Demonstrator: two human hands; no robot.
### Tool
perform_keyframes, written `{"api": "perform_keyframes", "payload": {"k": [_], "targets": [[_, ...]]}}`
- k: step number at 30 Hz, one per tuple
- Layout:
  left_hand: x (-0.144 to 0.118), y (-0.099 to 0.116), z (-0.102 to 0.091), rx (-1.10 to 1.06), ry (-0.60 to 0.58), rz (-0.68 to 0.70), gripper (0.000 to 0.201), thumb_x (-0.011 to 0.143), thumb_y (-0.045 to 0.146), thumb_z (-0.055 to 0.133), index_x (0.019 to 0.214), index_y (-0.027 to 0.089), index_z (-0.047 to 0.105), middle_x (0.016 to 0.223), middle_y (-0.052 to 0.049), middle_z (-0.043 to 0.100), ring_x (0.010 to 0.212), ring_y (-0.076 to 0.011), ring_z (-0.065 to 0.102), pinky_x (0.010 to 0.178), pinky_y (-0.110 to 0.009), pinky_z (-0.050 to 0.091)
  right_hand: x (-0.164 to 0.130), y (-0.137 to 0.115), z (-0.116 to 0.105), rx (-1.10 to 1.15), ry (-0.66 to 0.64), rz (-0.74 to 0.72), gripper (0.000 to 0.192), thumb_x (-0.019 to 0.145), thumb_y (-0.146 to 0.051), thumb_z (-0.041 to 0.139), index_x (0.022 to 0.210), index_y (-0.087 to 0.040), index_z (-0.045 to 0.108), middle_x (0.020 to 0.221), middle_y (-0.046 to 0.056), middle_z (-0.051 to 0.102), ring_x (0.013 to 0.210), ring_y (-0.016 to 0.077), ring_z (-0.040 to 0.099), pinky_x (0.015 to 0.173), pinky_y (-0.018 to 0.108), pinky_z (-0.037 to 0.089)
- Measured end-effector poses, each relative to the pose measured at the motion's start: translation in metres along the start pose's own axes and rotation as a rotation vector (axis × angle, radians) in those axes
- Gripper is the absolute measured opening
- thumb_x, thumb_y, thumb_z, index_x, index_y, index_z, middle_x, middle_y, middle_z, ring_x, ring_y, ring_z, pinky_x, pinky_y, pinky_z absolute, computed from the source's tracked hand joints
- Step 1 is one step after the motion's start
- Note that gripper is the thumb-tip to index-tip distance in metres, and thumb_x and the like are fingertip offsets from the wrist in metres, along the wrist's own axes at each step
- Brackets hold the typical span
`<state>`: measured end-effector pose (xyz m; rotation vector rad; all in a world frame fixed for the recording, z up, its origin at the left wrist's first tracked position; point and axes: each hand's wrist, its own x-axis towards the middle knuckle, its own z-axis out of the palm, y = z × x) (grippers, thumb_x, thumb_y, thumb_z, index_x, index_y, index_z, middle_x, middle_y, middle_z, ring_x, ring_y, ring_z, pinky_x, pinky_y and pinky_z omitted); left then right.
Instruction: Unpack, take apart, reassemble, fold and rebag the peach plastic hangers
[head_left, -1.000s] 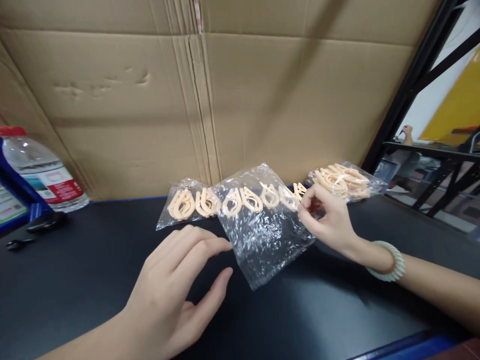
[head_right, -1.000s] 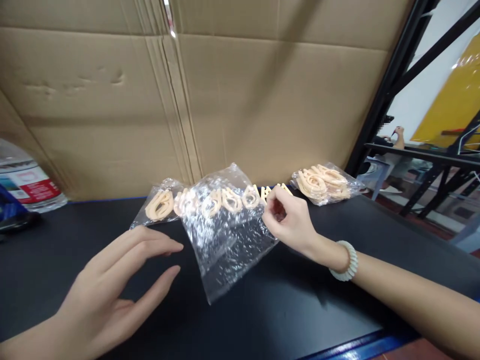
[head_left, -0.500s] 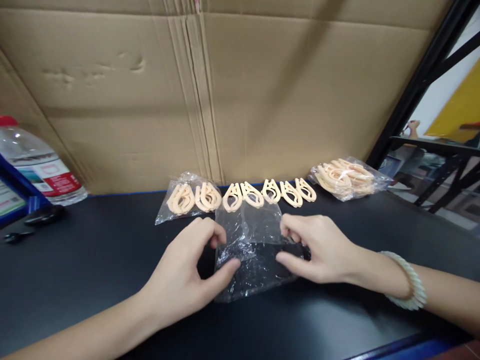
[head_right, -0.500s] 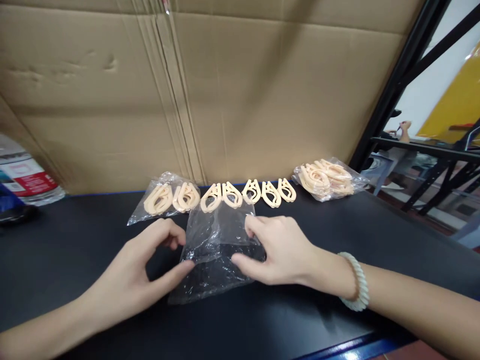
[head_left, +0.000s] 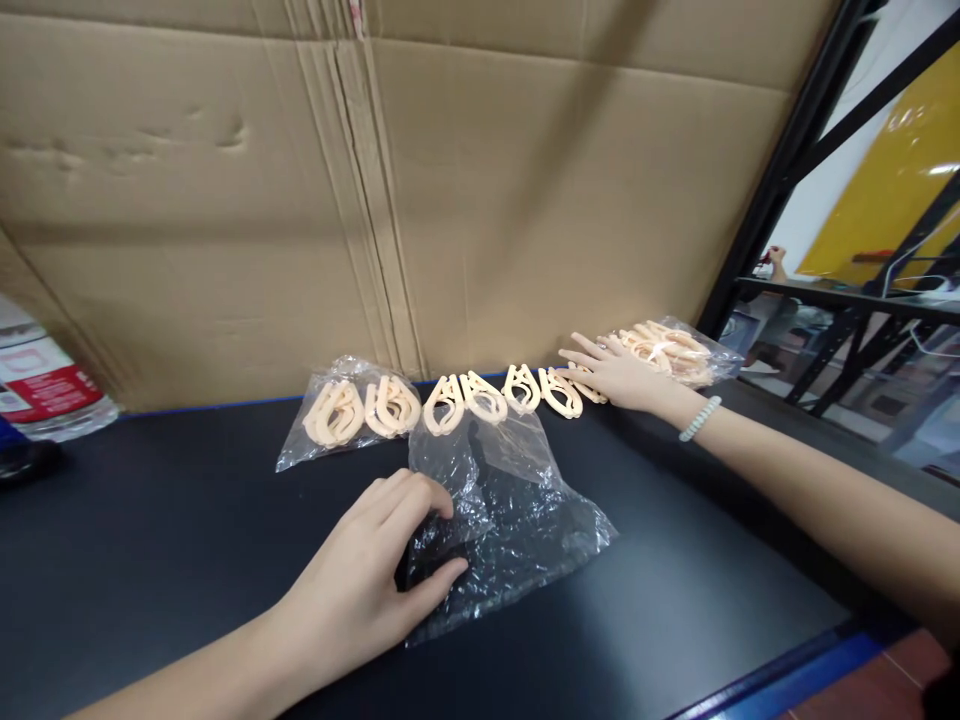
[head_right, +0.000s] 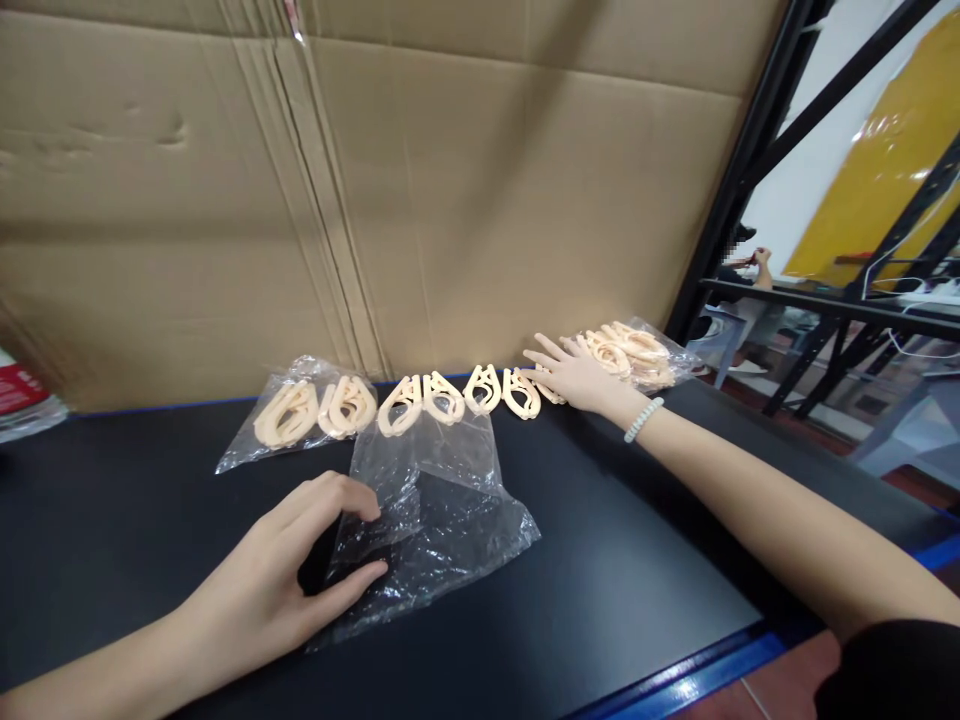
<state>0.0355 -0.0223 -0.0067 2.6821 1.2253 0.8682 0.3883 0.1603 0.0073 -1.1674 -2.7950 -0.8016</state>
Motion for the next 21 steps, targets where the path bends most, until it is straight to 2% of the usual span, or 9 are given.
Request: {"api": "perform_keyframes", "payload": {"k": [3, 6, 11, 13, 16, 18, 21], "targets": [[-0.001, 0.002, -0.001, -0.020, 0.000, -0.003, 0.016, 0.084, 0.024, 0.059, 0.096, 0.022, 0.048, 0.093, -0.004, 0.058, 0.085, -0.0211, 0.053, 0.074, -0.035, 0.046, -0.003, 0.001, 0.001, 0.044, -0.056, -0.003, 0.055, 0.079, 0.008, 0.043, 0.126, -0.015, 0.057, 0.144, 0.015, 0.047, 0.142, 0.0347, 0.023, 0.110, 0.055, 0.025], [-0.001, 0.004, -0.001, -0.038, -0.006, -0.010, 0.019, 0.083, 0.024, 0.061, 0.096, 0.022, 0.048, 0.094, -0.004, 0.058, 0.086, -0.0216, 0.054, 0.074, -0.036, 0.047, -0.009, 0.003, 0.000, 0.081, -0.092, 0.009, 0.059, 0.069, 0.010, 0.048, 0.122, -0.013, 0.060, 0.134, 0.014, 0.056, 0.139, 0.0344, 0.031, 0.111, 0.053, 0.025], [-0.003, 0.008, 0.000, -0.031, -0.036, -0.041, 0.021, 0.081, 0.017, 0.059, 0.097, 0.022, 0.047, 0.094, -0.004, 0.057, 0.085, -0.0210, 0.055, 0.074, -0.035, 0.048, -0.019, 0.000, -0.013, 0.159, -0.129, -0.001, 0.052, 0.062, 0.002, 0.058, 0.112, -0.012, 0.065, 0.119, 0.013, 0.064, 0.134, 0.0363, 0.038, 0.108, 0.048, 0.032], [-0.004, 0.009, 0.000, -0.003, -0.039, -0.056, 0.017, 0.082, 0.016, 0.056, 0.096, 0.022, 0.048, 0.089, -0.002, 0.057, 0.080, -0.0200, 0.055, 0.070, -0.034, 0.048, -0.022, -0.005, -0.022, 0.243, -0.127, -0.001, 0.050, 0.060, -0.006, 0.062, 0.110, -0.012, 0.064, 0.115, 0.013, 0.064, 0.125, 0.0360, 0.047, 0.102, 0.045, 0.039], [-0.006, 0.009, 0.000, 0.027, -0.033, -0.059, 0.014, 0.083, 0.013, 0.053, 0.093, 0.023, 0.049, 0.080, 0.001, 0.056, 0.074, -0.0180, 0.056, 0.066, -0.031, 0.047, -0.027, -0.012, -0.032, 0.363, -0.113, 0.026, 0.044, 0.064, -0.014, 0.062, 0.108, -0.012, 0.063, 0.104, 0.012, 0.065, 0.097, 0.0278, 0.061, 0.084, 0.038, 0.048], [-0.006, 0.007, 0.001, 0.024, -0.030, -0.066, 0.015, 0.084, 0.011, 0.050, 0.092, 0.023, 0.050, 0.077, 0.002, 0.056, 0.072, -0.0167, 0.058, 0.065, -0.029, 0.047, -0.028, -0.016, -0.037, 0.400, -0.103, 0.056, 0.042, 0.067, -0.015, 0.059, 0.109, -0.012, 0.061, 0.096, 0.010, 0.066, 0.083, 0.0229, 0.062, 0.075, 0.034, 0.049], [-0.006, 0.004, 0.003, 0.011, -0.042, -0.102, 0.016, 0.086, 0.011, 0.049, 0.096, 0.023, 0.050, 0.073, 0.004, 0.055, 0.066, -0.0151, 0.058, 0.061, -0.026, 0.046, -0.027, -0.023, -0.049, 0.562, -0.024, 0.128, 0.043, 0.072, -0.016, 0.056, 0.115, -0.012, 0.057, 0.096, 0.009, 0.066, 0.081, 0.0211, 0.061, 0.073, 0.033, 0.048]]}}
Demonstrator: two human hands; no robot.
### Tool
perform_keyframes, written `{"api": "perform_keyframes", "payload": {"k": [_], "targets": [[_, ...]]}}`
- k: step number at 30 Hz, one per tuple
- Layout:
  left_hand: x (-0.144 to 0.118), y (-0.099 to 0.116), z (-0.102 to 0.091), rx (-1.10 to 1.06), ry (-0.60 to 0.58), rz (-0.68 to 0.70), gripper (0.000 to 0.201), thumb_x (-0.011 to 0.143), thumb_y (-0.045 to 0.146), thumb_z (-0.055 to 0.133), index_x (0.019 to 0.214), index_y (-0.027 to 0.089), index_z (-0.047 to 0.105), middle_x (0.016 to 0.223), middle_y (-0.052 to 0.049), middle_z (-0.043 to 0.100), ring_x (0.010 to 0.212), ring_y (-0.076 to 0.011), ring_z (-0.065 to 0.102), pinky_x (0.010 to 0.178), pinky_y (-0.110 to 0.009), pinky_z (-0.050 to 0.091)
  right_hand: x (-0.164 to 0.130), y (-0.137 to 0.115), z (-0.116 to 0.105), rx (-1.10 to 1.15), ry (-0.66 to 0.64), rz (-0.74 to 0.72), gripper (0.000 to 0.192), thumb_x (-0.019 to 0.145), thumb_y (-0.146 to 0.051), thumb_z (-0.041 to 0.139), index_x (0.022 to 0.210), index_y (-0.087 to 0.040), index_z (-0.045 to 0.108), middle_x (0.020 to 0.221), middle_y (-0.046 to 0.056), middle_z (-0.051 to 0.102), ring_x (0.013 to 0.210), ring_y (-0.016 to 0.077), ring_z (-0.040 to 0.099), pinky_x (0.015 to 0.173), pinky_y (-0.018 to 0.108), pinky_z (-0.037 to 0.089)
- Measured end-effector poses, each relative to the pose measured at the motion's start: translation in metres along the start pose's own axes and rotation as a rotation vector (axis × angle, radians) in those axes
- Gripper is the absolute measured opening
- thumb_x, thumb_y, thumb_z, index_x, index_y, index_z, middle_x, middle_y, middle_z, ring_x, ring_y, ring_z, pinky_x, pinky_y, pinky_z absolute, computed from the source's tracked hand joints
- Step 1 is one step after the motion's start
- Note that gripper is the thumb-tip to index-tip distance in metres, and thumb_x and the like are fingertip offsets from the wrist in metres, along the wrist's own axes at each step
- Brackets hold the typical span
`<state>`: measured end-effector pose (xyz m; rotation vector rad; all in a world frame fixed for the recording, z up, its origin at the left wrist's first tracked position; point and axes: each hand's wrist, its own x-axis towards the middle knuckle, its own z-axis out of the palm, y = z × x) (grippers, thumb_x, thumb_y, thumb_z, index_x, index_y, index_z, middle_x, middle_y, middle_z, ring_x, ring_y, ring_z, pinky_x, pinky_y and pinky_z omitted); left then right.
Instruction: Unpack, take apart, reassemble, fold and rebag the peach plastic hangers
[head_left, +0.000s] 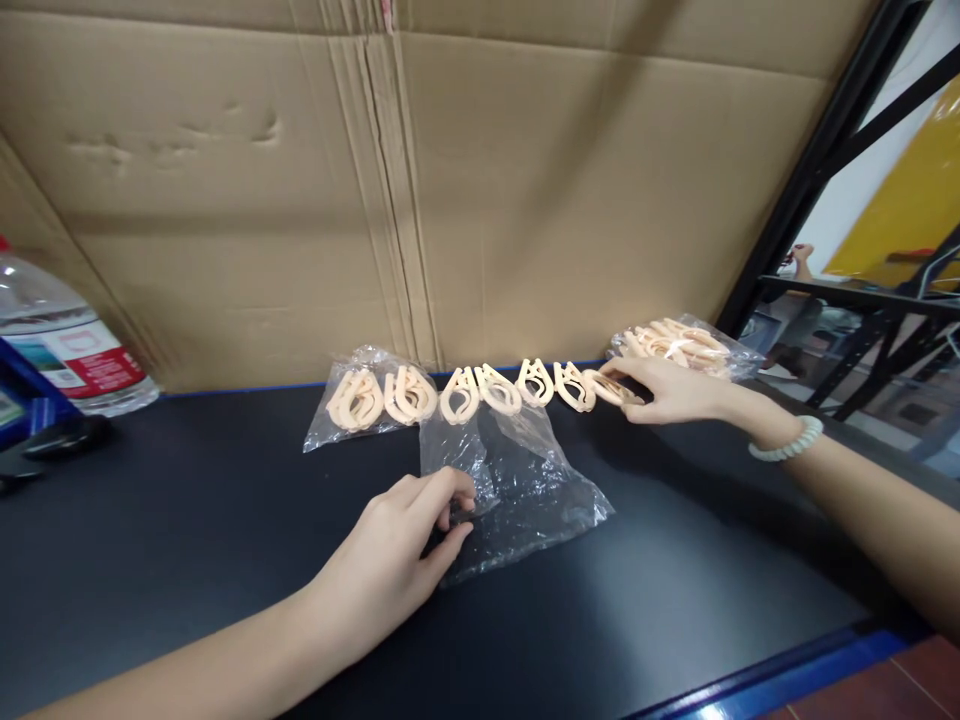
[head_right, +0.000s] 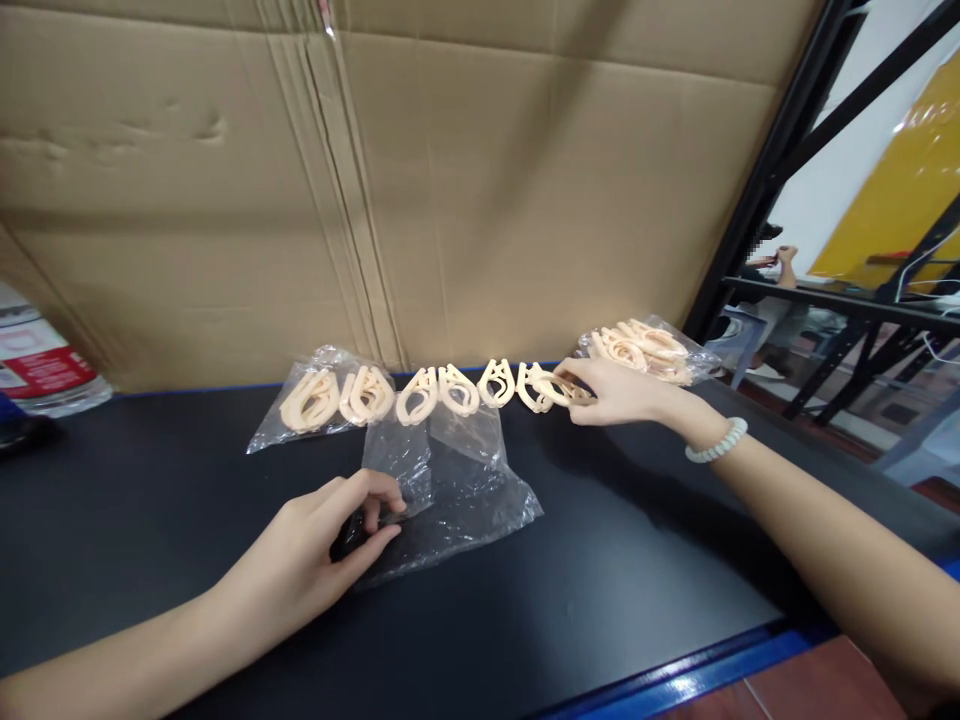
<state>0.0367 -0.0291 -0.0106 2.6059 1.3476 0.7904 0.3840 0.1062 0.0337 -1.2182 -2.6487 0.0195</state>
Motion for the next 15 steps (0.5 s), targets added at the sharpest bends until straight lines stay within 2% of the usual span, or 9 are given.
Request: {"api": "perform_keyframes", "payload": {"k": [2, 4, 7, 9, 12, 15], "targets": [[0.001, -0.001, 0.001, -0.004, -0.001, 0.002, 0.017, 0.087, 0.011, 0.048, 0.098, 0.023, 0.050, 0.072, 0.005, 0.054, 0.064, -0.0141, 0.057, 0.060, -0.025, 0.046, 0.000, -0.014, -0.006, 0.155, 0.075, -0.024, 0.041, 0.079, -0.019, 0.053, 0.119, -0.014, 0.054, 0.100, 0.009, 0.065, 0.085, 0.0210, 0.061, 0.074, 0.033, 0.048], [0.002, -0.002, 0.001, -0.017, 0.004, 0.046, 0.017, 0.090, 0.009, 0.045, 0.099, 0.023, 0.050, 0.078, 0.003, 0.057, 0.067, -0.0137, 0.058, 0.064, -0.025, 0.048, -0.001, -0.033, -0.012, 0.244, 0.103, -0.113, 0.034, 0.088, -0.023, 0.046, 0.120, -0.016, 0.054, 0.100, 0.008, 0.063, 0.085, 0.0203, 0.060, 0.075, 0.033, 0.048], [0.002, 0.001, -0.001, -0.040, -0.003, 0.131, 0.018, 0.092, 0.008, 0.042, 0.095, 0.021, 0.053, 0.094, -0.003, 0.061, 0.083, -0.0157, 0.059, 0.075, -0.028, 0.049, -0.007, -0.069, -0.018, 0.257, 0.064, -0.267, 0.028, 0.096, -0.024, 0.038, 0.117, -0.019, 0.056, 0.106, 0.008, 0.060, 0.094, 0.0203, 0.057, 0.084, 0.035, 0.046], [0.002, 0.005, -0.003, -0.035, 0.000, 0.163, 0.019, 0.092, 0.008, 0.042, 0.096, 0.021, 0.056, 0.101, -0.006, 0.062, 0.091, -0.0178, 0.059, 0.081, -0.031, 0.049, -0.014, -0.091, -0.019, 0.256, 0.027, -0.319, 0.030, 0.097, -0.020, 0.037, 0.123, -0.021, 0.052, 0.114, 0.010, 0.057, 0.103, 0.0203, 0.054, 0.090, 0.035, 0.045], [0.001, 0.013, -0.006, -0.003, -0.003, 0.178, 0.019, 0.091, 0.010, 0.044, 0.099, 0.021, 0.057, 0.108, -0.008, 0.060, 0.095, -0.0207, 0.056, 0.084, -0.036, 0.048, -0.026, -0.115, -0.015, 0.267, -0.003, -0.297, 0.027, 0.097, -0.018, 0.040, 0.121, -0.023, 0.050, 0.109, 0.007, 0.060, 0.092, 0.0171, 0.059, 0.080, 0.029, 0.049], [-0.001, 0.020, -0.007, 0.029, -0.028, 0.178, 0.014, 0.088, 0.014, 0.050, 0.098, 0.021, 0.056, 0.119, -0.011, 0.054, 0.108, -0.0265, 0.050, 0.089, -0.043, 0.046, -0.039, -0.127, -0.010, 0.177, 0.076, -0.366, 0.015, 0.097, -0.018, 0.044, 0.107, -0.023, 0.054, 0.093, 0.002, 0.065, 0.070, 0.0133, 0.060, 0.062, 0.025, 0.047]]}}
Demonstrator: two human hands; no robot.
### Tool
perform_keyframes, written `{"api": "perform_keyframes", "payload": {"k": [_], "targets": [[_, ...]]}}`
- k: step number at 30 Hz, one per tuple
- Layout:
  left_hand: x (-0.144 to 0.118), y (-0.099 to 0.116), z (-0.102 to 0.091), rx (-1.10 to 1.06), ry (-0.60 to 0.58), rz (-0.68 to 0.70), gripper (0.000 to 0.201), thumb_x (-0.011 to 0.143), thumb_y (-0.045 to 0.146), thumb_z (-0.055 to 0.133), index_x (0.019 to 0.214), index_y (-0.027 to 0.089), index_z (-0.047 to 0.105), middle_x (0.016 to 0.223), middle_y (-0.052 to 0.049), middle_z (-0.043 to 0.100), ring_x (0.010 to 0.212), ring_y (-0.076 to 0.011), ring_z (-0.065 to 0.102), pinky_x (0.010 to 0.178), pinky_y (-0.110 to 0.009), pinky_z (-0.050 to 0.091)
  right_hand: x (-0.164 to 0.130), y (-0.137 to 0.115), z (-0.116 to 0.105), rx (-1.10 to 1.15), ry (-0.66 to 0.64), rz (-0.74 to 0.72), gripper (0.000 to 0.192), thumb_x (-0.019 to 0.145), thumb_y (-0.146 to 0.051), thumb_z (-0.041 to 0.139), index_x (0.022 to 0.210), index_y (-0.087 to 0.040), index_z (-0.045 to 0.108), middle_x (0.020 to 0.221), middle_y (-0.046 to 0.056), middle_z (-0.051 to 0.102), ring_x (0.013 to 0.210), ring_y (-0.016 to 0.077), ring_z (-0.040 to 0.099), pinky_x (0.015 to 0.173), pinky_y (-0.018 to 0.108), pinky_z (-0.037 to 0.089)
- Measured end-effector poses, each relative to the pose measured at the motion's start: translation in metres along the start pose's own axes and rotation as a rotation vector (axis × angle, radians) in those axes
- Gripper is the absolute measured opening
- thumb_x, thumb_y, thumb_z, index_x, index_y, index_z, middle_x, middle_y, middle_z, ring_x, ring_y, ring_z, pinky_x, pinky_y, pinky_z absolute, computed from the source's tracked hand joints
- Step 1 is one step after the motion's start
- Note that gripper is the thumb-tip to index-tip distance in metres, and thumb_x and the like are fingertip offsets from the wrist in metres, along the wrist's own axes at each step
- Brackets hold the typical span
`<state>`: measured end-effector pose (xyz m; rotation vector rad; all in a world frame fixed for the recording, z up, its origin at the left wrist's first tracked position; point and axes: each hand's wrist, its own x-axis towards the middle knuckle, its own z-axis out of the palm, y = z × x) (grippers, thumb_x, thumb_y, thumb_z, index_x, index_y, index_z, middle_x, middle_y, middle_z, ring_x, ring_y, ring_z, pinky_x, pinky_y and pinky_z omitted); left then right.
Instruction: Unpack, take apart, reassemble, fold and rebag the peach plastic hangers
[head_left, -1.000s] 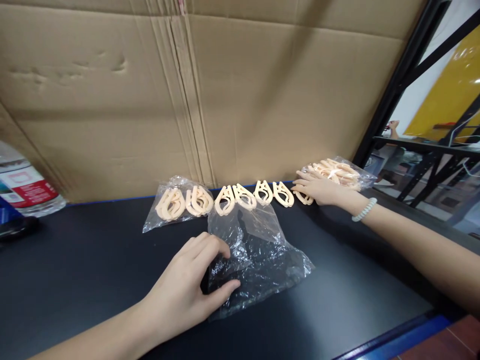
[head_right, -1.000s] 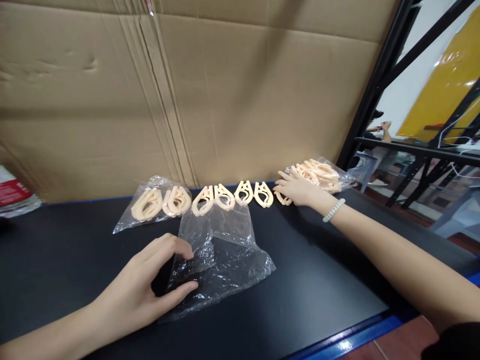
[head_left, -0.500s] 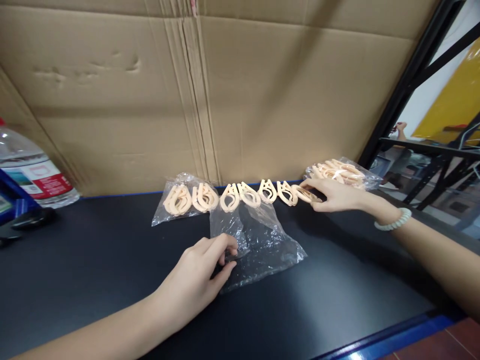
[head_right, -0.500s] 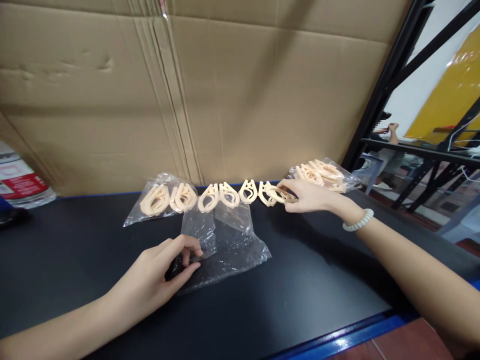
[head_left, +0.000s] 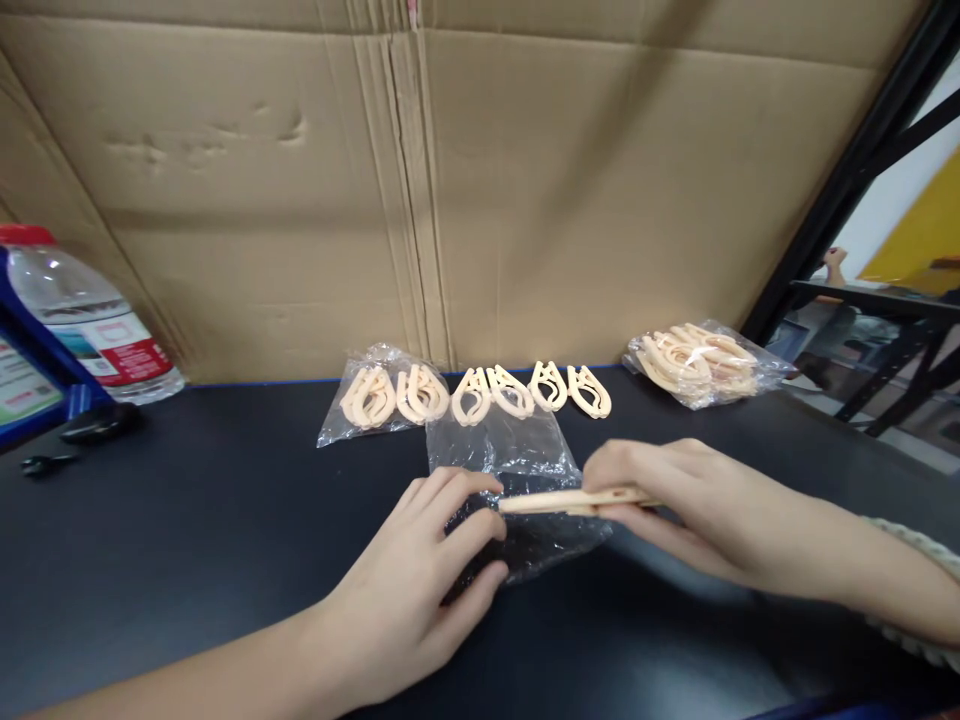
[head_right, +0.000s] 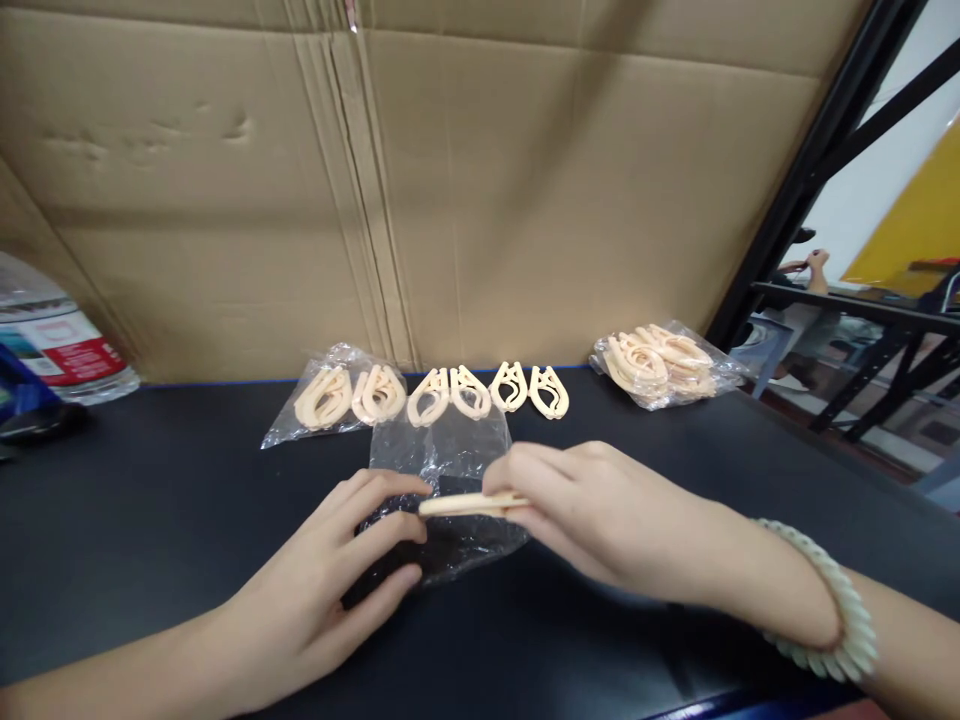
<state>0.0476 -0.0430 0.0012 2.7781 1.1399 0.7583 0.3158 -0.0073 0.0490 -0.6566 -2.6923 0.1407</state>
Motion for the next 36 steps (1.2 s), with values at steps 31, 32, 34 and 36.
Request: {"api": "perform_keyframes", "payload": {"k": [31, 32, 34, 36], "targets": [[-0.004, -0.002, 0.006, 0.014, -0.066, 0.033, 0.092, 0.070, 0.015, 0.055, 0.150, 0.022, 0.011, 0.151, -0.014, 0.035, 0.140, -0.0372, 0.027, 0.110, -0.062, 0.031, 0.004, -0.030, 0.049, -0.517, 0.248, -0.398, 0.030, 0.086, -0.007, 0.041, 0.085, -0.009, 0.071, 0.075, 0.012, 0.069, 0.063, 0.0214, 0.059, 0.053, 0.035, 0.047], [-0.005, -0.002, 0.008, 0.009, -0.060, 0.023, 0.089, 0.072, 0.016, 0.055, 0.150, 0.021, 0.013, 0.149, -0.015, 0.036, 0.138, -0.0368, 0.030, 0.109, -0.060, 0.034, 0.007, -0.026, 0.054, -0.526, 0.244, -0.371, 0.029, 0.086, -0.007, 0.042, 0.081, -0.009, 0.070, 0.073, 0.012, 0.067, 0.062, 0.0213, 0.058, 0.052, 0.035, 0.045], [-0.006, -0.001, 0.010, 0.009, -0.060, 0.008, 0.081, 0.074, 0.017, 0.055, 0.148, 0.019, 0.022, 0.143, -0.015, 0.041, 0.134, -0.0358, 0.035, 0.109, -0.059, 0.034, 0.011, -0.018, 0.063, -0.572, 0.216, -0.298, 0.027, 0.086, -0.007, 0.043, 0.076, -0.010, 0.067, 0.070, 0.010, 0.063, 0.062, 0.0205, 0.054, 0.050, 0.034, 0.040], [-0.005, 0.000, 0.010, 0.013, -0.070, 0.000, 0.072, 0.074, 0.018, 0.056, 0.142, 0.020, 0.033, 0.135, -0.014, 0.047, 0.129, -0.0346, 0.039, 0.109, -0.059, 0.032, 0.015, -0.009, 0.067, -0.596, 0.182, -0.232, 0.025, 0.087, -0.006, 0.045, 0.072, -0.012, 0.063, 0.067, 0.007, 0.058, 0.062, 0.0191, 0.051, 0.049, 0.032, 0.036]]}}
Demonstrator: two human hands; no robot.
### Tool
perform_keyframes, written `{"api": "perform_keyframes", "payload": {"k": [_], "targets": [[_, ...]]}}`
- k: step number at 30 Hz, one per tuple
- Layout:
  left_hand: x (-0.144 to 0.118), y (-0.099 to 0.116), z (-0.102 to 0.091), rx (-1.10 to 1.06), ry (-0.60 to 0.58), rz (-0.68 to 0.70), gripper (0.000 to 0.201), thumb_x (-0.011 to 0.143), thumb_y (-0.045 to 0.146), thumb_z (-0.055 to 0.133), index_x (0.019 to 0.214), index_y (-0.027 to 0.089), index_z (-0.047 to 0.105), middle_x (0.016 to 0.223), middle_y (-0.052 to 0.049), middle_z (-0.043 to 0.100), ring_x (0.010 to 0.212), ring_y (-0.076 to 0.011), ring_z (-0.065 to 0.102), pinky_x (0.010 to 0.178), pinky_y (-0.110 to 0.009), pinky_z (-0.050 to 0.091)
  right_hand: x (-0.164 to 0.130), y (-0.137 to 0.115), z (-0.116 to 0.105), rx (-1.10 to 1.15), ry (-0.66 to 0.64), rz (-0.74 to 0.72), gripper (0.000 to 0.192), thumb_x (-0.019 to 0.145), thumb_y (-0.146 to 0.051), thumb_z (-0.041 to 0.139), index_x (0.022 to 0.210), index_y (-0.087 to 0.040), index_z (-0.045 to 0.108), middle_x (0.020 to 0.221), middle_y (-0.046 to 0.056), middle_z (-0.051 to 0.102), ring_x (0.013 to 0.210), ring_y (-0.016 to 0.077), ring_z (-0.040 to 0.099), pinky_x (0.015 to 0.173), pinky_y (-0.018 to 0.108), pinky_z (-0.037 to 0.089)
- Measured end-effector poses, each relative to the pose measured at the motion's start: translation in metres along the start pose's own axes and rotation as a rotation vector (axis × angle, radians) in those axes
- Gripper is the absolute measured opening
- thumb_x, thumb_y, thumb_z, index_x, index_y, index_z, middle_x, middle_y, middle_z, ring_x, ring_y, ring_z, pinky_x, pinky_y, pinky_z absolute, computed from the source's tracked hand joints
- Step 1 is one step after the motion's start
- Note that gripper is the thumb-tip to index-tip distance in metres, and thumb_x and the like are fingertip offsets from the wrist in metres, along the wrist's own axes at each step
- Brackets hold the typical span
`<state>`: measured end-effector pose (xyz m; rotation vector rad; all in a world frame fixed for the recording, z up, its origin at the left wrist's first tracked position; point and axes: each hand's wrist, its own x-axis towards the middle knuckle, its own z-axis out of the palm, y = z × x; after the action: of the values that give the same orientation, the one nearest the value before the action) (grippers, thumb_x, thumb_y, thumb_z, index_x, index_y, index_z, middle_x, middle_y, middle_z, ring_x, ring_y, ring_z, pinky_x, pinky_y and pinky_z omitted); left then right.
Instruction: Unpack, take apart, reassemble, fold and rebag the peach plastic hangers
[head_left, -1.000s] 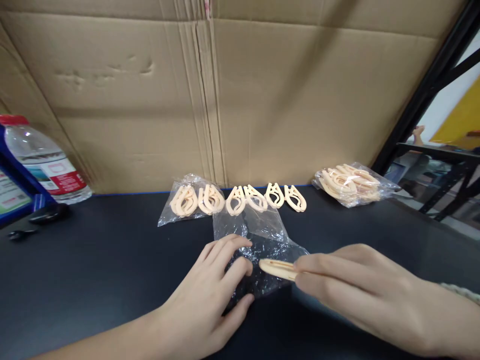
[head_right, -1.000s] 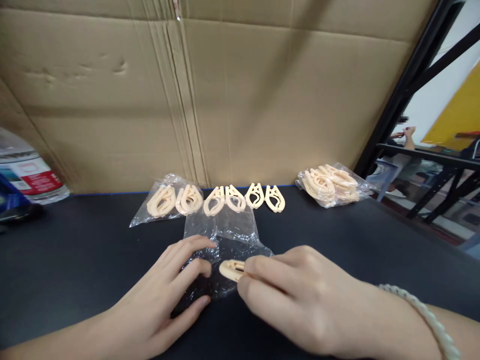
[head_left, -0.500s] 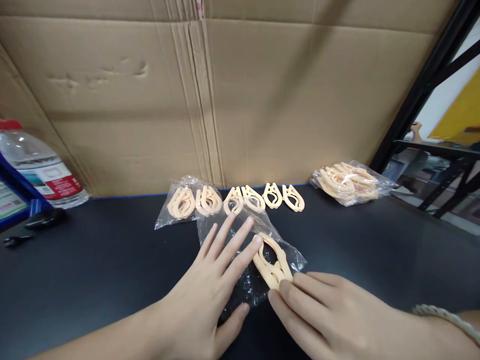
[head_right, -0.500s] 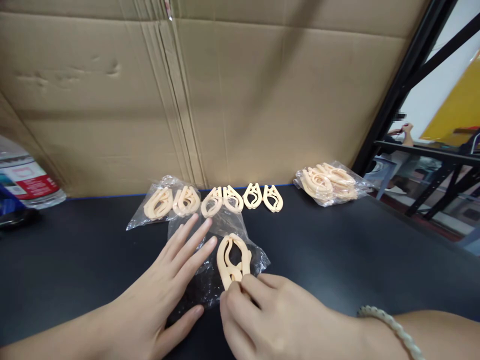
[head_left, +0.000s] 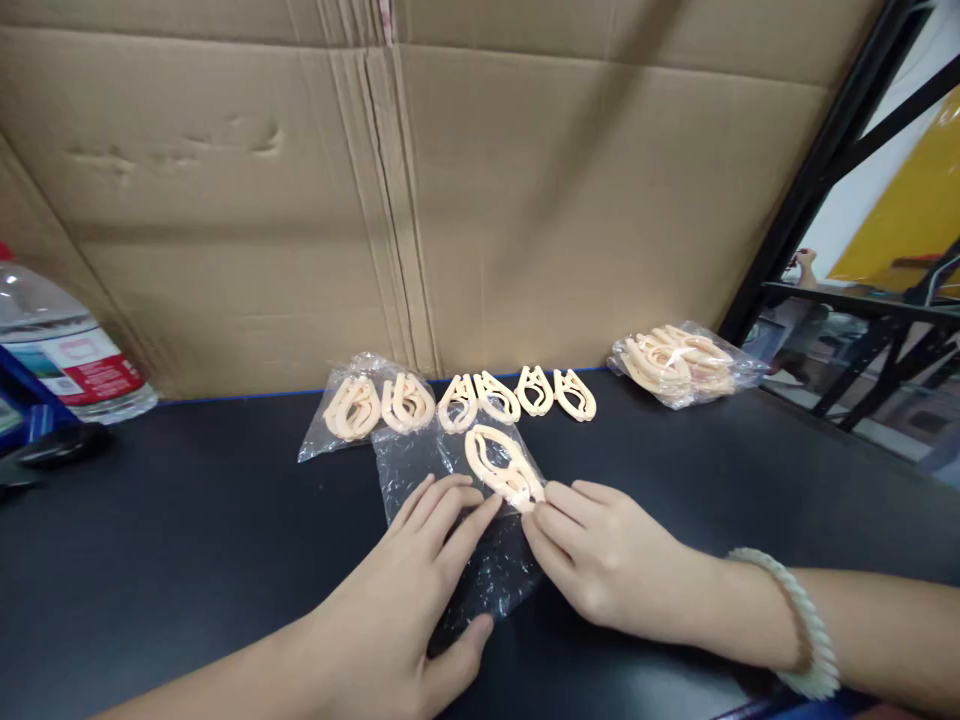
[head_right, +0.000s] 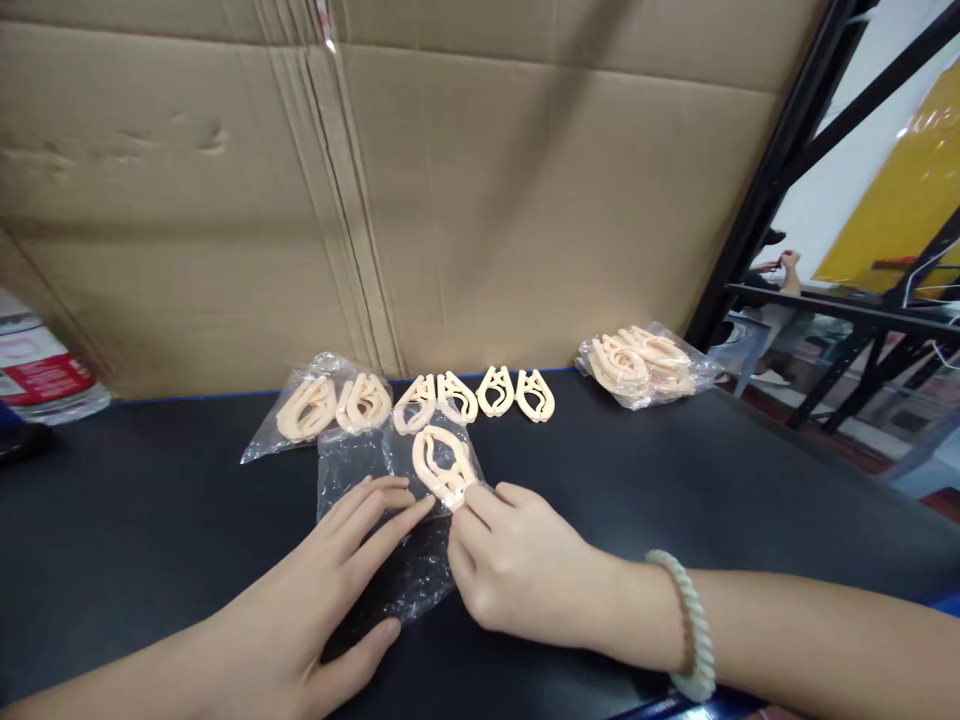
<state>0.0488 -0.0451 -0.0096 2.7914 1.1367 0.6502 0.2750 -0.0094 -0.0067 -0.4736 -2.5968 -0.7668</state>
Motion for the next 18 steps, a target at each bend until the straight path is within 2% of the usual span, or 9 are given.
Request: {"api": "perform_keyframes", "payload": {"k": [3, 5, 8, 10, 13, 18], "targets": [[0.002, 0.002, -0.003, -0.009, -0.004, 0.003, 0.060, 0.076, 0.018, 0.058, 0.134, 0.020, 0.045, 0.124, -0.012, 0.052, 0.122, -0.0324, 0.043, 0.108, -0.059, 0.031, 0.001, 0.013, 0.003, 0.114, -0.053, 0.088, 0.018, 0.090, -0.009, 0.047, 0.078, -0.015, 0.059, 0.076, 0.006, 0.058, 0.070, 0.0182, 0.051, 0.055, 0.030, 0.040], [0.002, 0.002, -0.005, -0.039, -0.003, 0.009, 0.056, 0.078, 0.017, 0.057, 0.133, 0.020, 0.047, 0.122, -0.012, 0.053, 0.117, -0.0312, 0.045, 0.104, -0.055, 0.036, 0.002, 0.021, 0.001, 0.260, -0.084, 0.161, 0.009, 0.090, -0.014, 0.051, 0.094, -0.015, 0.059, 0.095, 0.009, 0.060, 0.087, 0.0203, 0.053, 0.069, 0.032, 0.047], [0.003, 0.001, -0.009, -0.098, -0.015, -0.005, 0.048, 0.083, 0.019, 0.056, 0.131, 0.021, 0.050, 0.120, -0.011, 0.054, 0.112, -0.0299, 0.046, 0.098, -0.052, 0.041, 0.003, 0.030, -0.003, 0.463, -0.134, 0.217, 0.029, 0.088, -0.017, 0.056, 0.117, -0.015, 0.054, 0.114, 0.012, 0.057, 0.105, 0.0225, 0.052, 0.088, 0.037, 0.048], [0.003, 0.000, -0.011, -0.118, -0.029, -0.028, 0.040, 0.086, 0.020, 0.053, 0.126, 0.022, 0.054, 0.117, -0.010, 0.057, 0.110, -0.0292, 0.047, 0.096, -0.051, 0.041, 0.002, 0.030, -0.005, 0.535, -0.168, 0.221, 0.031, 0.087, -0.016, 0.056, 0.118, -0.016, 0.055, 0.110, 0.011, 0.059, 0.101, 0.0215, 0.054, 0.088, 0.036, 0.048], [0.004, -0.002, -0.014, -0.119, -0.064, -0.021, 0.034, 0.088, 0.015, 0.050, 0.120, 0.024, 0.059, 0.111, -0.008, 0.061, 0.104, -0.0268, 0.051, 0.091, -0.047, 0.045, 0.002, 0.026, -0.012, 0.568, -0.207, 0.229, 0.026, 0.083, -0.015, 0.057, 0.109, -0.017, 0.060, 0.102, 0.009, 0.061, 0.093, 0.0202, 0.057, 0.082, 0.034, 0.050], [0.004, -0.007, -0.013, -0.154, -0.032, 0.107, 0.028, 0.090, 0.009, 0.049, 0.112, 0.019, 0.064, 0.103, -0.007, 0.064, 0.088, -0.0186, 0.058, 0.079, -0.032, 0.052, 0.001, 0.021, -0.028, 0.562, -0.285, 0.222, 0.022, 0.080, -0.014, 0.058, 0.101, -0.017, 0.063, 0.095, 0.007, 0.061, 0.086, 0.0192, 0.057, 0.076, 0.031, 0.049]]}}
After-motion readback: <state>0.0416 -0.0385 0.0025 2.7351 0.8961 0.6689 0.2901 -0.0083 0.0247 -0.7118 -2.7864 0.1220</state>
